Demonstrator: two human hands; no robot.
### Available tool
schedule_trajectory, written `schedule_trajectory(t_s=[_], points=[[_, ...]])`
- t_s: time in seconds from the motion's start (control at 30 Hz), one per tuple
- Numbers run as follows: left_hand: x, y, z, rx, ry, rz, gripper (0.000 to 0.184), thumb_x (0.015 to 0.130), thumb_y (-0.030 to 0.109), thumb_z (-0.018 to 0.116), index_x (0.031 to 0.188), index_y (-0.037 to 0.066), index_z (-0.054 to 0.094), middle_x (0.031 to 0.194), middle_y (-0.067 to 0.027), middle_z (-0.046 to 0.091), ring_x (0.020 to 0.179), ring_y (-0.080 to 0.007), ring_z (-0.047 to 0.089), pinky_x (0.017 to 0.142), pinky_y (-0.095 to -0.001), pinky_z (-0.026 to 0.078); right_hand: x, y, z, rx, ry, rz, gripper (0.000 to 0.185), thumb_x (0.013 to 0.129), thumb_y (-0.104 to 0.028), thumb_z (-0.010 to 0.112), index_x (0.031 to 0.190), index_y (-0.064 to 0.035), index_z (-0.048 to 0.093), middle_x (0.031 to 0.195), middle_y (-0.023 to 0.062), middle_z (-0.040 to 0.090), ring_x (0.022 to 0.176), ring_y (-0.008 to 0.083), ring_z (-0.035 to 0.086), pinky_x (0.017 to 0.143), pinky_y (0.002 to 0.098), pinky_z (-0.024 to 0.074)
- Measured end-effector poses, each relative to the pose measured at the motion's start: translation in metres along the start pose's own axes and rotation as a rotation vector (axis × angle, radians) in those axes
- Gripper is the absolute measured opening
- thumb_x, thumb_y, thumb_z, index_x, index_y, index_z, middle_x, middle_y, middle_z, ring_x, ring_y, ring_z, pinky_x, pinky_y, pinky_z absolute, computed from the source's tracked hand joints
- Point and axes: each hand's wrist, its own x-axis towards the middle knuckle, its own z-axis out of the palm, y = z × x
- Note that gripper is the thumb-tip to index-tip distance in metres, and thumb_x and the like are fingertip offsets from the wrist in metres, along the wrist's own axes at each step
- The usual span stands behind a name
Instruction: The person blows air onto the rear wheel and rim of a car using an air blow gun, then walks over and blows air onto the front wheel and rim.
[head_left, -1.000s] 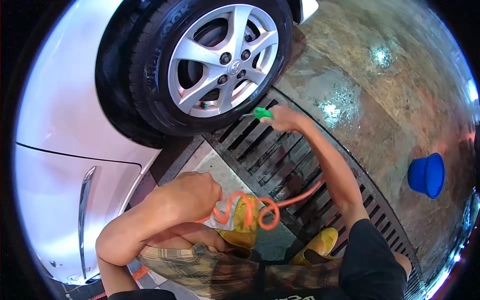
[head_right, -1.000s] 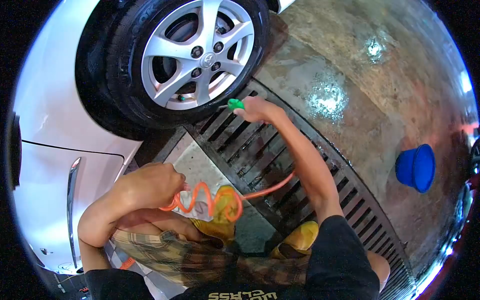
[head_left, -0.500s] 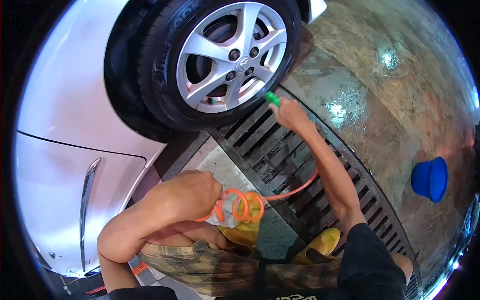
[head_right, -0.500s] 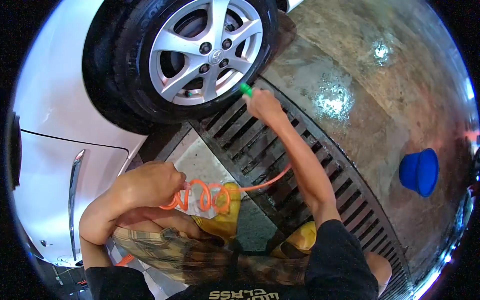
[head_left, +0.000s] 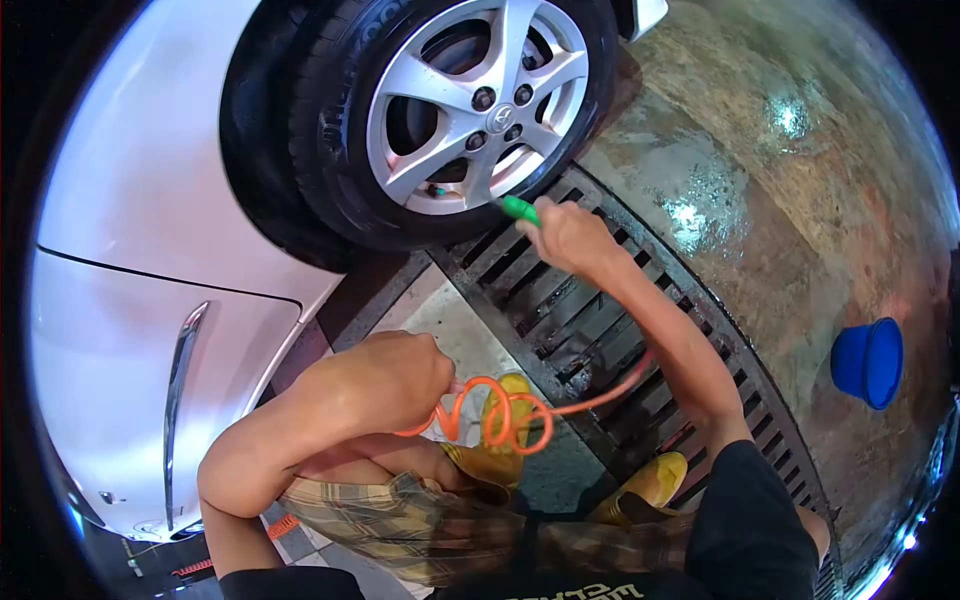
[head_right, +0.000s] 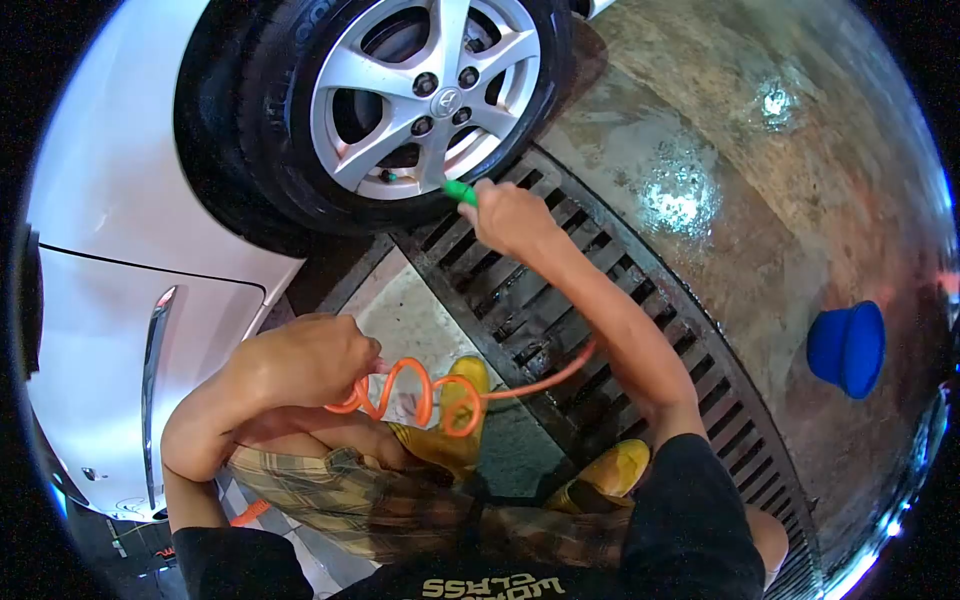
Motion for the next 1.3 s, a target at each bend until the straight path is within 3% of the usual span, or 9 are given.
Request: schedule_trajectory(t_s=[0.3,0.4,0.57,0.63,0.93,1.03,1.1,1.17,1.3], points=[[-0.003,0.003,-0.004,0.004,-0.073,-0.035,0.021,0.087,0.016,0.057,0.09,-0.002,0.069,0.084,-0.0239,0.067,0.085,-0.0406,0.067,0.077,-0.046,0.053,-0.002,-0.012,-0.014,-0.032,-0.392,-0.172,0.04,0.095,-0.039,0.057,0.098,0.0003,0.06,0.085,0.0262,0.066,0.085,0.0465,0.064,0.074,0.052,0.0514],[-0.004,0.0,0.002,0.008,-0.005,-0.016,0.02,0.084,0.013,0.056,0.085,-0.003,0.069,0.08,-0.0226,0.067,0.081,-0.0391,0.067,0.074,-0.0448,0.054,-0.001,-0.03,-0.019,0.197,0.043,-0.26,0.041,0.097,-0.04,0.054,0.097,0.0008,0.057,0.074,0.0262,0.061,0.079,0.0461,0.062,0.07,0.0533,0.0499],[-0.001,0.004,-0.009,-0.022,-0.137,-0.028,0.02,0.086,0.015,0.058,0.09,-0.002,0.069,0.084,-0.024,0.067,0.085,-0.0388,0.067,0.077,-0.045,0.054,-0.008,-0.053,-0.036,0.119,0.089,-0.224,0.043,0.095,-0.04,0.054,0.096,0.0019,0.06,0.079,0.027,0.066,0.077,0.0474,0.065,0.072,0.057,0.0514],[-0.003,0.001,0.0,0.012,-0.011,-0.068,0.019,0.084,0.013,0.06,0.09,-0.002,0.07,0.084,-0.0242,0.067,0.084,-0.0384,0.068,0.076,-0.045,0.054,-0.007,-0.051,-0.041,-0.085,-0.174,-0.251,0.041,0.095,-0.041,0.056,0.095,-0.0005,0.059,0.076,0.0233,0.066,0.075,0.0465,0.065,0.068,0.054,0.0511],[-0.007,0.003,-0.003,-0.018,-0.016,0.04,0.02,0.083,0.013,0.06,0.093,-0.001,0.07,0.084,-0.0232,0.068,0.082,-0.0384,0.067,0.075,-0.0448,0.054,-0.008,-0.077,-0.049,0.349,0.275,-0.202,0.038,0.095,-0.036,0.059,0.102,0.0009,0.058,0.072,0.0259,0.063,0.073,0.0476,0.063,0.065,0.0533,0.0505],[-0.006,-0.007,0.007,0.001,0.138,0.032,0.019,0.081,0.012,0.062,0.092,-0.001,0.07,0.081,-0.0232,0.067,0.081,-0.0383,0.067,0.074,-0.0451,0.053,-0.012,-0.08,-0.064,0.038,-0.04,-0.335,0.036,0.094,-0.034,0.059,0.101,0.0017,0.058,0.071,0.0259,0.063,0.072,0.0477,0.063,0.065,0.0541,0.0509],[-0.004,-0.002,0.0,-0.001,0.037,0.036,0.018,0.083,0.013,0.062,0.09,-0.001,0.07,0.079,-0.0236,0.067,0.08,-0.0386,0.067,0.073,-0.0451,0.053,-0.017,-0.077,-0.06,0.016,-0.015,-0.374,0.034,0.094,-0.032,0.06,0.1,0.0012,0.057,0.068,0.0255,0.063,0.07,0.0466,0.064,0.065,0.0557,0.0503],[-0.004,-0.002,-0.003,-0.005,-0.047,0.035,0.018,0.084,0.015,0.062,0.088,-0.001,0.07,0.078,-0.024,0.067,0.08,-0.0388,0.067,0.073,-0.0451,0.053,-0.014,-0.075,-0.057,0.165,0.329,-0.022,0.033,0.094,-0.032,0.06,0.097,0.0004,0.056,0.068,0.0247,0.063,0.07,0.0461,0.064,0.065,0.056,0.0506],[-0.005,-0.002,-0.004,-0.011,-0.018,-0.051,0.019,0.085,0.016,0.062,0.087,-0.001,0.069,0.078,-0.0239,0.067,0.078,-0.0392,0.067,0.072,-0.0447,0.053,-0.023,-0.049,-0.042,0.099,0.315,-0.118,0.031,0.094,-0.029,0.06,0.092,0.0013,0.053,0.066,0.0259,0.062,0.067,0.0485,0.062,0.059,0.0532,0.0499]])
